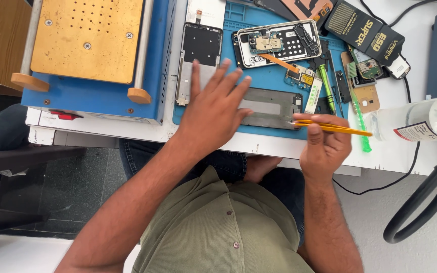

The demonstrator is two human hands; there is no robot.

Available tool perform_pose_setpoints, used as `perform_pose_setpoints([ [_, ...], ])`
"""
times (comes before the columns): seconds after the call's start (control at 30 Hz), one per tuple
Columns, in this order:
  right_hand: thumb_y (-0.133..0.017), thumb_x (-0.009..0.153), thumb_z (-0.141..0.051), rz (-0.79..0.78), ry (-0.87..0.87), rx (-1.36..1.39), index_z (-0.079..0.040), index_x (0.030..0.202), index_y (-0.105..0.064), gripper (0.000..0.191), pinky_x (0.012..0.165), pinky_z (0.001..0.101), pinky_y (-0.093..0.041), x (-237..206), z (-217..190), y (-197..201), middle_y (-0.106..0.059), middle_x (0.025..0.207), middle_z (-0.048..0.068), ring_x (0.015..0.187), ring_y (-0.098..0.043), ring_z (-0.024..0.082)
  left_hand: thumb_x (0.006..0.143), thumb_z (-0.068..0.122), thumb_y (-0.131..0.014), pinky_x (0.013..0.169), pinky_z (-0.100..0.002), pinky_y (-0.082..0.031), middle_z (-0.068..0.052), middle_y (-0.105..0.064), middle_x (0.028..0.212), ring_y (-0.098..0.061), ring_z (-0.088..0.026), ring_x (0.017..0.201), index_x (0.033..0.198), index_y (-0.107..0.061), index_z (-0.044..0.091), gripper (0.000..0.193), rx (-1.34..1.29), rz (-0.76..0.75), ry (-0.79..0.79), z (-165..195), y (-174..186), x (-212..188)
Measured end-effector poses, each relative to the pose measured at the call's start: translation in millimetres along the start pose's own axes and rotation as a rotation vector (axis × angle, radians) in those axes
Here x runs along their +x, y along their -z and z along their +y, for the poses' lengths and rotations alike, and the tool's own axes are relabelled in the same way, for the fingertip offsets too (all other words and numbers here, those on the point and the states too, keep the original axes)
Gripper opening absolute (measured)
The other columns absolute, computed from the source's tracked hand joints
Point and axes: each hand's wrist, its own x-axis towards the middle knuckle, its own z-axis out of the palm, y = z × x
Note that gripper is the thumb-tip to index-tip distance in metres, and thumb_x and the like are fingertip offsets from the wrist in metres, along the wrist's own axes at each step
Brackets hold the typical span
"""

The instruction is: The person disassembles a smartphone, removes the battery, and uses a plastic spudger to scrape adhesive from the phone's back cover. They handle multiple phone components and tools on a workbench.

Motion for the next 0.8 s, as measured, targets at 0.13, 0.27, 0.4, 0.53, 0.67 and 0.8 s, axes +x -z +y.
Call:
perform_pose_setpoints([
  [0.13, -0.062, 0.115, -0.018, 0.08, 0.028, 0.072, -0.004, 0.124, -0.056, 0.018, 0.077, 0.0335, -0.064, -0.4, 4.5, 3.6, -0.071, 0.105, 0.017, 0.101, -0.076, 0.026, 0.082, 0.04, -0.079, 0.119, -0.075, -0.002, -0.01, -0.064, 0.119, -0.052, -0.028, 0.13, 0.135, -0.062, 0.005, 0.065, -0.035, -0.207, 0.023, 13.1, 5.4, 27.2],
  [0.27, -0.061, 0.116, -0.021, 0.151, 0.049, 0.081, -0.005, 0.126, -0.053, 0.021, 0.074, 0.0322, -0.062, -3.1, 8.5, 8.5, -0.072, 0.105, 0.018, 0.1, -0.075, 0.025, 0.072, 0.037, -0.088, 0.118, -0.069, -0.011, -0.009, -0.063, 0.11, -0.058, -0.027, 0.116, 0.113, -0.072, 0.008, 0.052, -0.025, -0.374, 0.07, 21.7, 15.5, 48.5],
  [0.4, -0.059, 0.116, -0.024, 0.298, 0.113, 0.102, -0.005, 0.127, -0.051, 0.024, 0.07, 0.0291, -0.059, -5.4, 14.6, 13.6, -0.07, 0.107, 0.017, 0.096, -0.074, 0.023, 0.076, 0.024, -0.084, 0.105, -0.056, -0.032, -0.008, -0.066, 0.1, -0.062, -0.027, 0.104, 0.099, -0.074, 0.01, 0.029, -0.181, -0.248, 0.018, 25.8, 27.7, 56.8],
  [0.53, -0.062, 0.117, -0.024, 0.427, 0.029, 0.291, -0.003, 0.125, -0.05, 0.026, 0.071, 0.0275, -0.055, -2.4, 18.8, 21.0, -0.071, 0.105, 0.02, 0.087, -0.07, 0.021, 0.092, 0.011, -0.071, 0.097, -0.047, -0.04, -0.007, -0.066, 0.098, -0.064, -0.026, 0.097, 0.1, -0.067, 0.008, 0.01, -0.184, -0.072, -0.045, 26.7, 40.6, 46.4],
  [0.67, -0.063, 0.116, -0.025, 0.432, -0.07, 0.391, -0.005, 0.127, -0.051, 0.025, 0.07, 0.026, -0.053, 0.6, 18.5, 26.5, -0.071, 0.103, 0.02, 0.078, -0.066, 0.019, 0.099, 0.006, -0.062, 0.104, -0.046, -0.041, -0.006, -0.067, 0.102, -0.064, -0.026, 0.101, 0.103, -0.062, 0.008, 0.005, -0.111, 0.187, -0.193, 23.7, 45.5, 26.3],
  [0.8, -0.063, 0.116, -0.025, 0.389, -0.07, 0.377, -0.005, 0.127, -0.053, 0.025, 0.071, 0.027, -0.053, -0.4, 18.2, 26.0, -0.072, 0.102, 0.02, 0.081, -0.067, 0.019, 0.099, 0.009, -0.063, 0.102, -0.045, -0.043, -0.005, -0.068, 0.099, -0.065, -0.023, 0.099, 0.102, -0.063, 0.01, 0.003, -0.045, 0.13, -0.235, 20.4, 38.4, 16.4],
])
